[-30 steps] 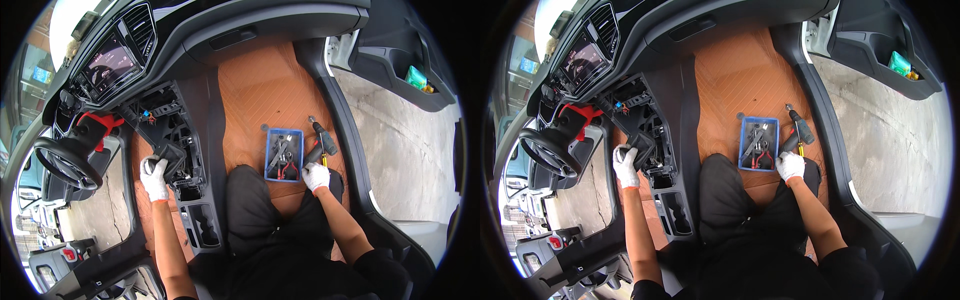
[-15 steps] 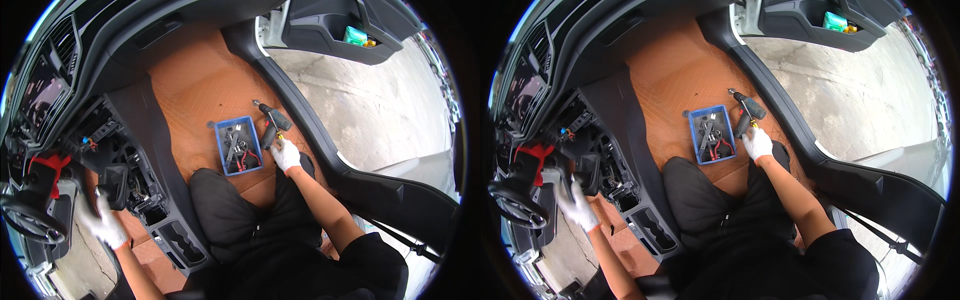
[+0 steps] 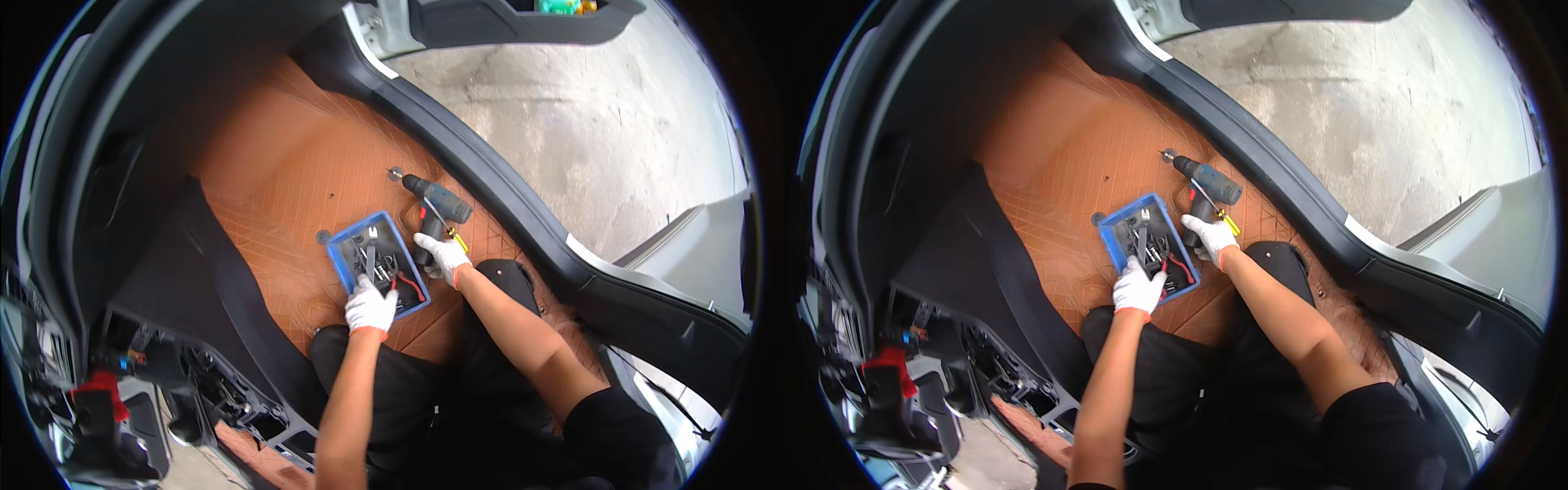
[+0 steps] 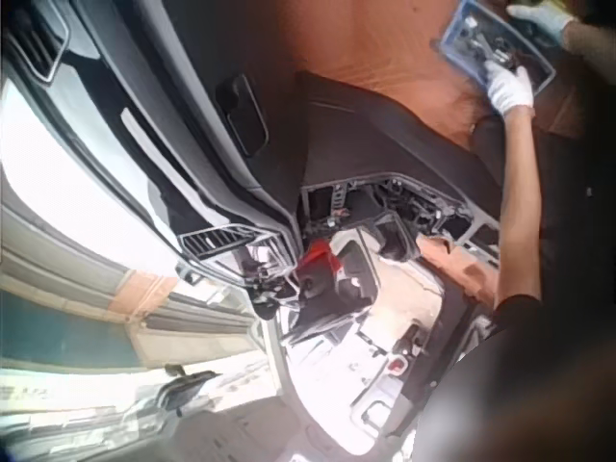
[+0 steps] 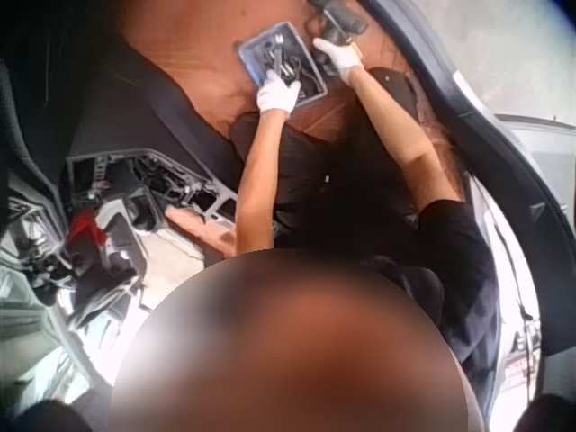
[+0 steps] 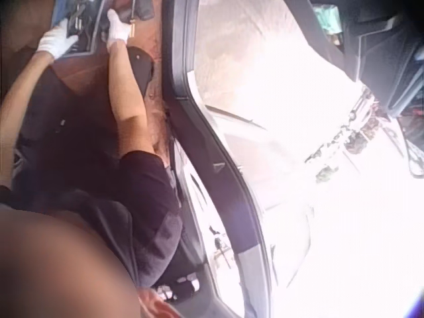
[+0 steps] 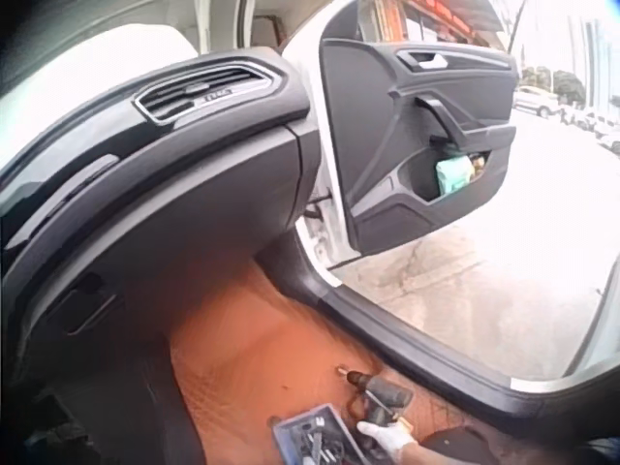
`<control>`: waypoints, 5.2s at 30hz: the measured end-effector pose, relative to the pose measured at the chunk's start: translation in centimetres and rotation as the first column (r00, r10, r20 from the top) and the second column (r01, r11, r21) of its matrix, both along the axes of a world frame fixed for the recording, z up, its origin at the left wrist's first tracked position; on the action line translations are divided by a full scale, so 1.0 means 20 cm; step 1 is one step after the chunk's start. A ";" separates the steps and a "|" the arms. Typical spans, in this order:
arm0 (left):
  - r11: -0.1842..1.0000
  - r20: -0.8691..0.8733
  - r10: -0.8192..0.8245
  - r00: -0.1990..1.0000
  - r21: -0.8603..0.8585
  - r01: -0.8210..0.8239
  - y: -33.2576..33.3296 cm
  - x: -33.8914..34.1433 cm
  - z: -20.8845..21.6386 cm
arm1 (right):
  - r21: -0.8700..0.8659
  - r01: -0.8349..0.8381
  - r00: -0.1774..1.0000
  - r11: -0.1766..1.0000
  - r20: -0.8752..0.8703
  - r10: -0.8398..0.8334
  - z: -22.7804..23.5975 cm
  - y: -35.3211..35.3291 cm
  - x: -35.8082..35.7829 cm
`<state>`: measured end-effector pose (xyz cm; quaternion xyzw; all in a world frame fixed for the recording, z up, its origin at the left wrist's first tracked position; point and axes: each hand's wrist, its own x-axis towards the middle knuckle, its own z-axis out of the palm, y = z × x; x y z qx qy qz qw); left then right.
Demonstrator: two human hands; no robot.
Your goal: The person removes the center console trim and climate control panel from a car interior. They use a power drill to remove screws, detach trim pieces, and disconnect wiring harnesses, placing removed parts on the passenger seat.
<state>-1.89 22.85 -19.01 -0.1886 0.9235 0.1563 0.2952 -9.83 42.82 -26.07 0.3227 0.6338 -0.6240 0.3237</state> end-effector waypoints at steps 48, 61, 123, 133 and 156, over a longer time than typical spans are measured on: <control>0.882 -0.113 -0.405 0.907 -0.308 0.356 -0.22 -0.35 -0.48 | -0.903 0.179 0.964 0.390 0.082 -0.254 0.15 0.05 -0.21; 0.813 -0.222 0.387 0.895 0.541 -0.218 -0.27 -0.21 -0.27 | -0.299 0.059 0.997 0.952 -0.029 -0.071 0.10 0.04 -0.21; -0.738 0.718 0.666 0.203 0.673 0.043 -0.44 0.22 -0.40 | 0.822 0.134 0.671 0.554 -0.487 0.560 0.15 -0.09 0.01; -0.685 0.662 0.719 0.209 0.727 0.054 -0.42 0.21 -0.38 | 0.978 -0.182 -0.217 0.101 -0.140 0.966 -0.10 -0.47 -0.05; -0.678 0.671 0.720 0.177 0.735 -0.028 -0.43 0.21 -0.39 | 0.915 -0.349 -0.171 -0.204 0.152 0.973 -0.06 -0.71 0.02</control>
